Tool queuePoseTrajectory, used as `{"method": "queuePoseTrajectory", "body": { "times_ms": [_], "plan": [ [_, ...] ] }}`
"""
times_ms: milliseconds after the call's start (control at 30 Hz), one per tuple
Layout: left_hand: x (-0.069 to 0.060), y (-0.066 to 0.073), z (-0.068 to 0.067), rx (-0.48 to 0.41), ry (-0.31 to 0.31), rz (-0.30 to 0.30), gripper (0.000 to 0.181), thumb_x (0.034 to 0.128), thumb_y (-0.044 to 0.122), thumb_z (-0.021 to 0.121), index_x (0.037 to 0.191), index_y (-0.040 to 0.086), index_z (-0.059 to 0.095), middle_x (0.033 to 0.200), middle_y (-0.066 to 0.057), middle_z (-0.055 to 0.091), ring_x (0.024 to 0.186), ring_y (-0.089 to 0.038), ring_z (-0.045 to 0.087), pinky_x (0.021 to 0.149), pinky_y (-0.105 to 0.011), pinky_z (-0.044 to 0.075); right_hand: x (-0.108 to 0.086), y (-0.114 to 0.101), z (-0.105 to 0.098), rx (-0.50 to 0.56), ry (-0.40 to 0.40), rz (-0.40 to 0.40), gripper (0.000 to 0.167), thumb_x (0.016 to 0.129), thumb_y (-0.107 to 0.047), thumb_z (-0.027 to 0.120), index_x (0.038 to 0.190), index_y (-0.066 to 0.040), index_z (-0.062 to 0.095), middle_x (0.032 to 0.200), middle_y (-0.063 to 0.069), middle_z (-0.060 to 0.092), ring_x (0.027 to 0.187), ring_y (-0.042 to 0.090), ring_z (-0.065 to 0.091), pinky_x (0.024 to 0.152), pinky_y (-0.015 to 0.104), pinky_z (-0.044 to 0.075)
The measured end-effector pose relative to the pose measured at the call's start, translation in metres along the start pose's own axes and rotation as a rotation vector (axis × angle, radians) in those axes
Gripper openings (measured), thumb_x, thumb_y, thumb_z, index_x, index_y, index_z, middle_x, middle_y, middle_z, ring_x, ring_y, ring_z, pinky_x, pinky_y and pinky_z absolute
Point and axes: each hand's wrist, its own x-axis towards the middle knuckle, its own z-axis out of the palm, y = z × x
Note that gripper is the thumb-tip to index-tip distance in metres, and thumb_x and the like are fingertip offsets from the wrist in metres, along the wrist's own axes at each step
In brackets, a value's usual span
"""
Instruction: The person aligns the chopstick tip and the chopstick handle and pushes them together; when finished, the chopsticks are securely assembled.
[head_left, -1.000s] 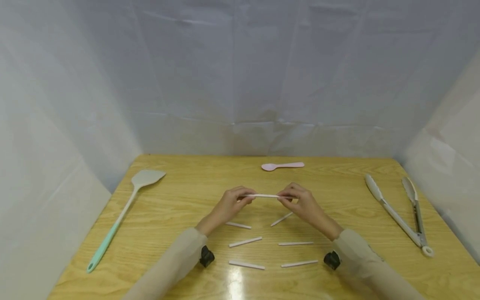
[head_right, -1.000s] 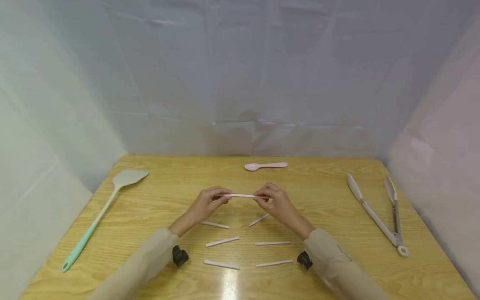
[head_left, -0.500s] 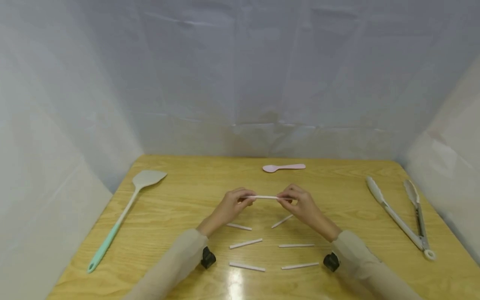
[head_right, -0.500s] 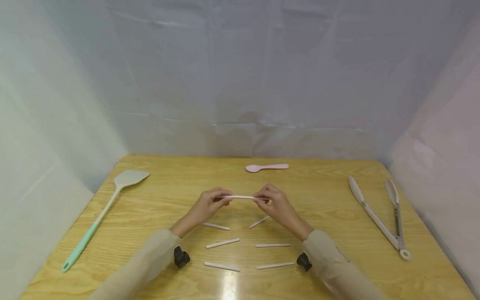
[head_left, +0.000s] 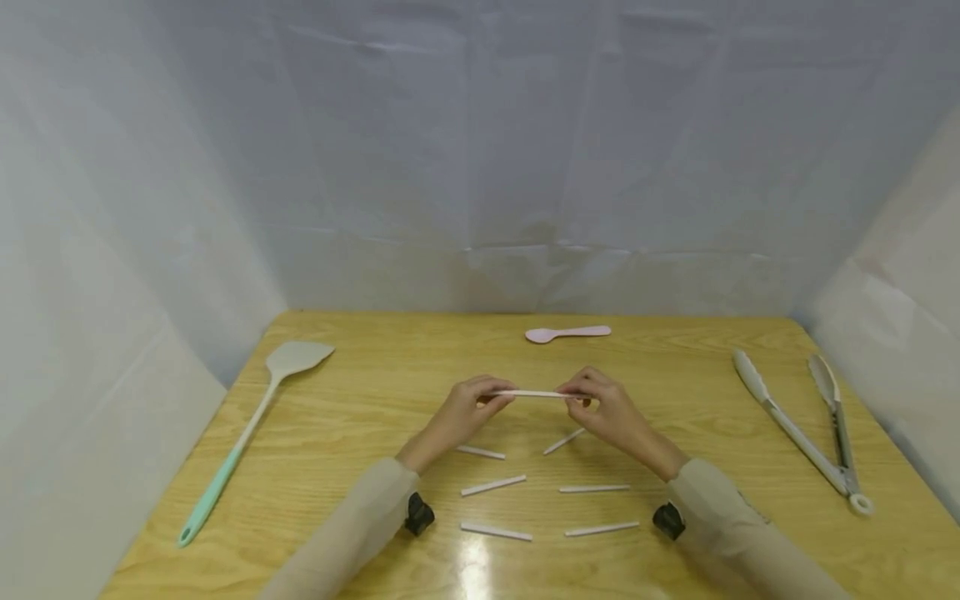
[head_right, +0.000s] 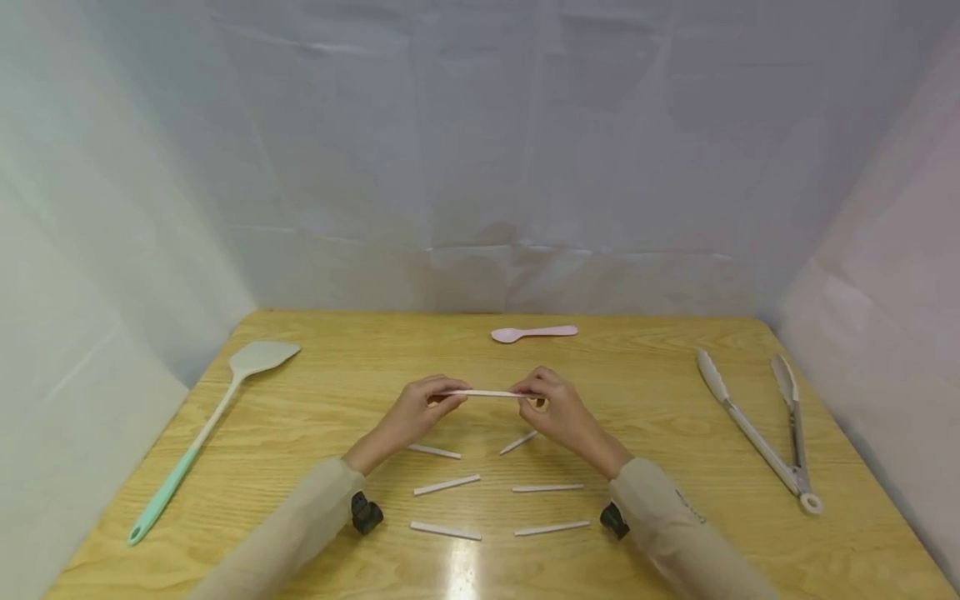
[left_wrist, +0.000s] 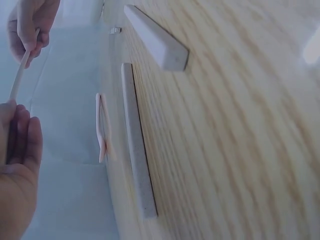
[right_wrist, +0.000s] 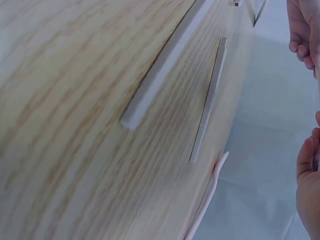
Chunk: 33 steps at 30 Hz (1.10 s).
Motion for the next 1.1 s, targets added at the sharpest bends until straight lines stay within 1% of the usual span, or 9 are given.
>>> {"method": "queuePoseTrajectory", "body": {
  "times_ms": [133, 333, 500, 633, 733, 833, 1100],
  "plan": [
    [0.000, -0.003, -0.001, 0.001, 0.014, 0.014, 0.020, 0.0909, 0.007, 0.062, 0.108, -0.003, 0.067, 0.102, -0.016, 0.068, 0.089, -0.025, 0.067, 0.078, -0.021, 0.054, 0.000, 0.000, 0.000, 0.009, 0.000, 0.007, 0.018, 0.081, 0.010, 0.065, 0.095, 0.001, 0.071, 0.085, 0.010, 0.060, 0.072, 0.011, 0.054, 0.058, 0.025, 0.049],
    [-0.002, -0.006, -0.004, -0.003, 0.028, 0.016, 0.022, 0.0909, 0.007, 0.062, 0.110, -0.002, 0.067, 0.102, -0.015, 0.068, 0.090, -0.025, 0.066, 0.079, -0.022, 0.054, -0.002, 0.004, 0.001, 0.012, 0.044, 0.031, 0.016, 0.079, 0.009, 0.070, 0.092, 0.000, 0.072, 0.084, 0.007, 0.061, 0.068, 0.014, 0.056, 0.055, 0.027, 0.049],
    [-0.003, -0.006, -0.008, 0.016, 0.031, 0.002, 0.021, 0.0916, 0.008, 0.062, 0.110, -0.001, 0.067, 0.100, -0.013, 0.068, 0.090, -0.025, 0.066, 0.080, -0.023, 0.054, -0.003, 0.007, 0.001, -0.019, 0.067, 0.070, 0.013, 0.077, 0.004, 0.075, 0.088, -0.003, 0.072, 0.081, 0.003, 0.062, 0.067, 0.008, 0.054, 0.054, 0.023, 0.047],
    [-0.004, -0.006, -0.011, 0.026, 0.019, -0.022, 0.022, 0.0926, 0.010, 0.061, 0.110, -0.001, 0.067, 0.101, -0.012, 0.067, 0.090, -0.024, 0.066, 0.080, -0.024, 0.054, -0.003, 0.008, 0.000, -0.030, 0.073, 0.081, 0.013, 0.077, 0.004, 0.075, 0.088, -0.003, 0.072, 0.081, 0.003, 0.062, 0.068, 0.004, 0.052, 0.054, 0.023, 0.047],
    [-0.004, -0.006, -0.012, 0.028, 0.015, -0.045, 0.022, 0.0930, 0.011, 0.060, 0.111, -0.001, 0.067, 0.101, -0.012, 0.067, 0.090, -0.024, 0.066, 0.080, -0.025, 0.054, -0.003, 0.010, -0.001, -0.026, 0.073, 0.079, 0.014, 0.077, 0.007, 0.072, 0.089, -0.001, 0.072, 0.080, 0.004, 0.062, 0.067, 0.004, 0.052, 0.054, 0.022, 0.048],
    [-0.004, -0.006, -0.014, 0.029, 0.011, -0.071, 0.023, 0.0930, 0.011, 0.060, 0.111, -0.002, 0.066, 0.103, -0.013, 0.067, 0.092, -0.024, 0.065, 0.081, -0.027, 0.054, -0.002, 0.011, -0.002, -0.027, 0.069, 0.101, 0.013, 0.078, 0.008, 0.070, 0.089, 0.001, 0.071, 0.080, 0.006, 0.062, 0.067, 0.005, 0.052, 0.055, 0.021, 0.048],
    [-0.001, -0.015, -0.019, 0.039, 0.008, -0.157, 0.024, 0.0934, 0.012, 0.060, 0.113, -0.001, 0.066, 0.107, -0.013, 0.067, 0.093, -0.023, 0.064, 0.081, -0.030, 0.054, 0.000, 0.019, -0.002, -0.070, 0.069, 0.168, 0.009, 0.076, 0.002, 0.076, 0.083, 0.000, 0.070, 0.075, 0.005, 0.061, 0.065, 0.006, 0.051, 0.055, 0.021, 0.047]
  ]
}}
